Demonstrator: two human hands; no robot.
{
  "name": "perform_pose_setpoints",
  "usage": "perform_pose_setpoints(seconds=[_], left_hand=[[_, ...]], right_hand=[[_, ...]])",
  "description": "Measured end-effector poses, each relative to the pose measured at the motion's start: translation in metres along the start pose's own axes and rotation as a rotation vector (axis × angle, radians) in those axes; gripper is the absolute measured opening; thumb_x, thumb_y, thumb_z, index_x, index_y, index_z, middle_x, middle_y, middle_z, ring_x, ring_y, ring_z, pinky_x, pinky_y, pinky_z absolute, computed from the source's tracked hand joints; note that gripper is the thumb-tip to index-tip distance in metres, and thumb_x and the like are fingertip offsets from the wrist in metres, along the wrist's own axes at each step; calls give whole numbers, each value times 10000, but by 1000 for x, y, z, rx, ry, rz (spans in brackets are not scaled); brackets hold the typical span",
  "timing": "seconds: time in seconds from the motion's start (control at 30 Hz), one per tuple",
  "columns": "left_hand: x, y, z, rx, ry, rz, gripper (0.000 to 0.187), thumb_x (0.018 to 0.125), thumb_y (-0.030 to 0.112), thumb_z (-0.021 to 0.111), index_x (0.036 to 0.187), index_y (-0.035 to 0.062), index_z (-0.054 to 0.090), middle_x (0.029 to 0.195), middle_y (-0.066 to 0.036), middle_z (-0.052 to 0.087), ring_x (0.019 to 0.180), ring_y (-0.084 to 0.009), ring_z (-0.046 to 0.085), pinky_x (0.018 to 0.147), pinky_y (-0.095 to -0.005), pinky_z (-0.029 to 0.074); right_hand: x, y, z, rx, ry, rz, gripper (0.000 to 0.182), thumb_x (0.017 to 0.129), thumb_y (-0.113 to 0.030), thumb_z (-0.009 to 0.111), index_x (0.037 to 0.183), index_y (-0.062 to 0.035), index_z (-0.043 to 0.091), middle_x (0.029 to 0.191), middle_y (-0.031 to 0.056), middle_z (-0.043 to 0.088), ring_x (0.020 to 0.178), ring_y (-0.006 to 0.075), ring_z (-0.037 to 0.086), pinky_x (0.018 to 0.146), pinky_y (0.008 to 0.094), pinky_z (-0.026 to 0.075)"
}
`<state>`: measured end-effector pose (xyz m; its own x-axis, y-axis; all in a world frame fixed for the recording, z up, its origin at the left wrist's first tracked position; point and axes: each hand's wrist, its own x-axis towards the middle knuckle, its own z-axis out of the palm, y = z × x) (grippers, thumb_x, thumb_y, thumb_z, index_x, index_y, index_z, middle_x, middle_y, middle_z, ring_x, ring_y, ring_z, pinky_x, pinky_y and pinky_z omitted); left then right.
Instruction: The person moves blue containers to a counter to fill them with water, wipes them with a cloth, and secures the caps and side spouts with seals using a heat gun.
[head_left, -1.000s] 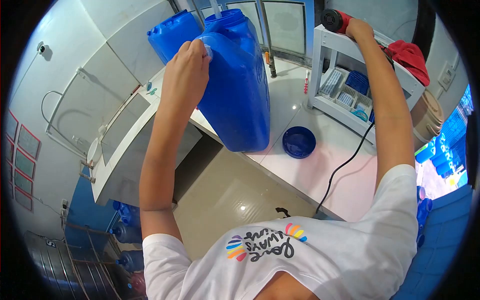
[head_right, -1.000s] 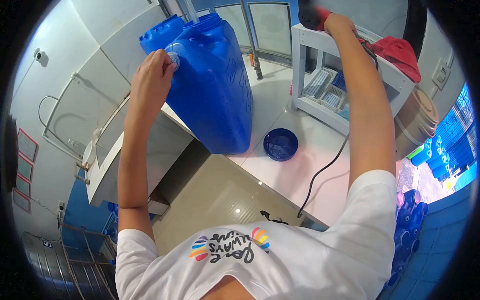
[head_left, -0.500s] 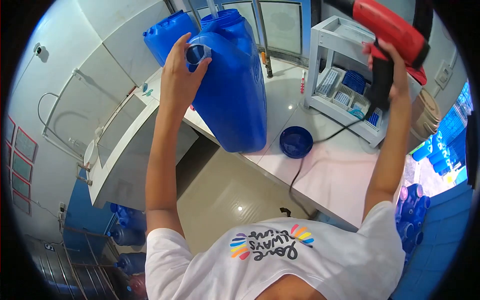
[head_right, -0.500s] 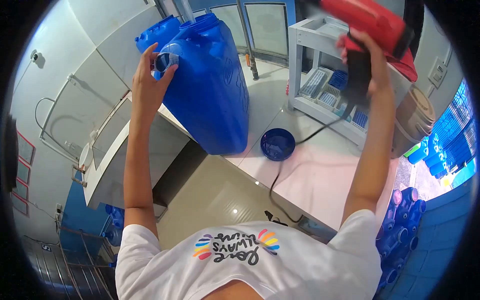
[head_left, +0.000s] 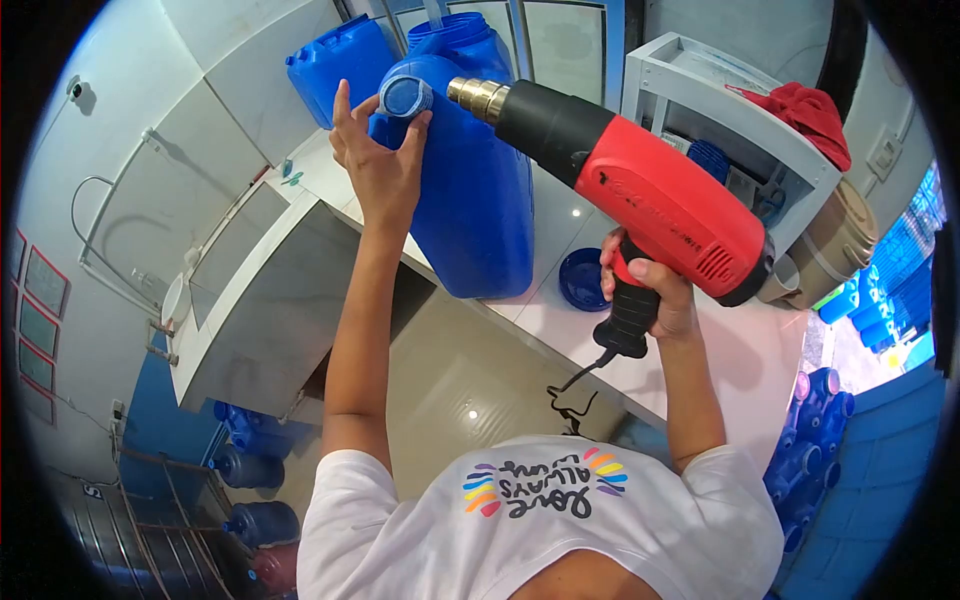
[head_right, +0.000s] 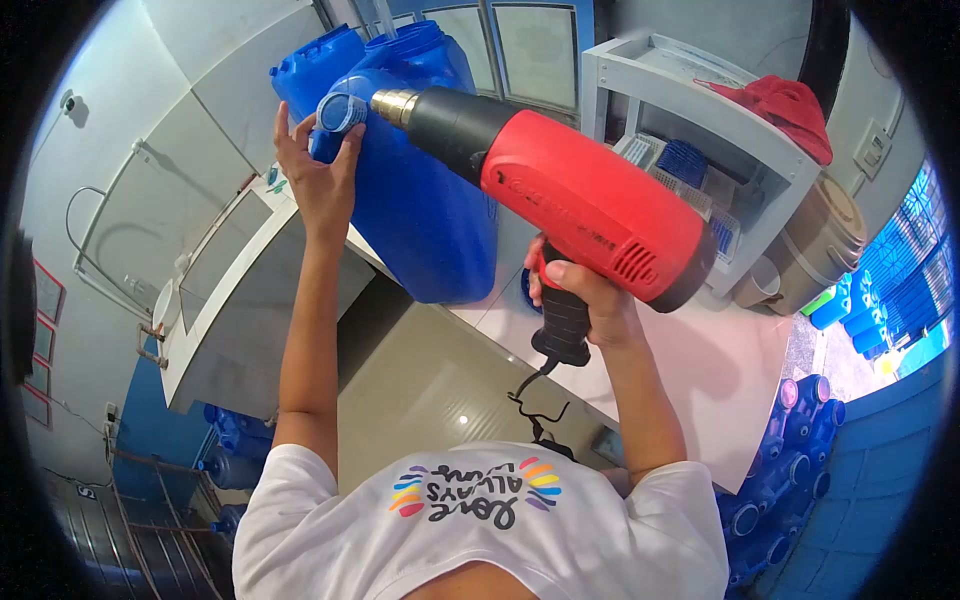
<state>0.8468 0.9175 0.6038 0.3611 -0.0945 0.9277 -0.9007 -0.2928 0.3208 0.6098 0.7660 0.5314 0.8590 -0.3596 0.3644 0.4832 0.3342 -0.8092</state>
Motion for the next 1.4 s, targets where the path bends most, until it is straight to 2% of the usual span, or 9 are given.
perform_pose_setpoints(seconds=[0.27, 0.5, 0.53, 0.7, 0.83, 1.1, 1.23, 1.37, 1.4], left_hand=[[-9, -4, 5, -33, 61, -31, 834, 744, 249, 702, 1349, 6, 182, 1069, -116, 587, 1117, -273, 389, 996, -417, 179], [-18, -9, -5, -173, -13, -75, 806, 703, 45, 478, 1382, -14, 48, 1152, -106, 580, 1223, -265, 327, 1021, -394, 109], [-18, -9, -7, -131, -50, -65, 835, 678, 33, 444, 1388, -17, 6, 1197, -103, 560, 1249, -272, 303, 1026, -393, 96], [-23, -11, -6, -47, -95, 29, 861, 687, 56, 422, 1369, -49, -92, 1320, -106, 455, 1311, -297, 212, 1030, -399, 74], [-27, -5, -3, 11, -96, 2, 878, 712, 112, 448, 1382, -1, -108, 1369, -77, 398, 1341, -333, 138, 1049, -419, 27], [-27, 2, -8, 112, -121, 2, 859, 724, 110, 442, 1380, -12, -98, 1379, -92, 382, 1341, -341, 133, 1047, -437, 31], [-26, -1, -11, -40, -69, -69, 780, 699, 83, 433, 1383, -43, 80, 1433, -166, 250, 1351, -350, 63, 1051, -445, 21], [-14, 4, -17, -315, -48, -148, 670, 718, 84, 434, 1348, -24, 235, 1365, -215, 316, 1334, -349, 120, 1079, -435, 64], [-11, 6, -16, -368, -7, -151, 589, 753, 68, 438, 1324, -4, 309, 1352, -185, 341, 1285, -266, 286, 1062, -365, 180]], right_hand=[[0, 8, 13, -29, 14, 10, 336, 696, -150, 597, 988, -5, 519, 840, 110, 555, 651, 160, 563, 582, 297, 475], [-17, 17, 32, -210, 5, -48, 273, 772, -104, 567, 1021, -3, 527, 845, 83, 548, 698, 136, 557, 622, 280, 473], [-20, 16, 42, -282, 70, -19, 372, 712, -198, 592, 998, 27, 518, 855, 104, 539, 673, 147, 559, 605, 282, 468], [-23, 14, 58, -409, 67, -40, 319, 740, -159, 574, 1001, 18, 521, 873, 93, 539, 693, 139, 556, 620, 276, 468], [-22, -8, 73, -353, 50, -88, 229, 818, -74, 577, 1032, -8, 533, 896, 62, 554, 717, 113, 559, 647, 260, 476], [-26, -30, 62, -200, 134, 26, 299, 708, -150, 618, 955, 2, 548, 833, 96, 569, 653, 138, 574, 572, 275, 485], [-28, -16, 55, -127, 126, 57, 337, 690, -142, 611, 986, 2, 540, 821, 106, 573, 630, 149, 574, 557, 285, 484], [-26, -8, 45, -96, 139, 43, 356, 695, -146, 594, 1013, 2, 532, 833, 124, 569, 622, 166, 572, 550, 290, 481], [-23, -7, 40, -89, 143, 41, 356, 695, -146, 594, 1013, 2, 532, 833, 124, 569, 622, 166, 572, 550, 290, 481]])
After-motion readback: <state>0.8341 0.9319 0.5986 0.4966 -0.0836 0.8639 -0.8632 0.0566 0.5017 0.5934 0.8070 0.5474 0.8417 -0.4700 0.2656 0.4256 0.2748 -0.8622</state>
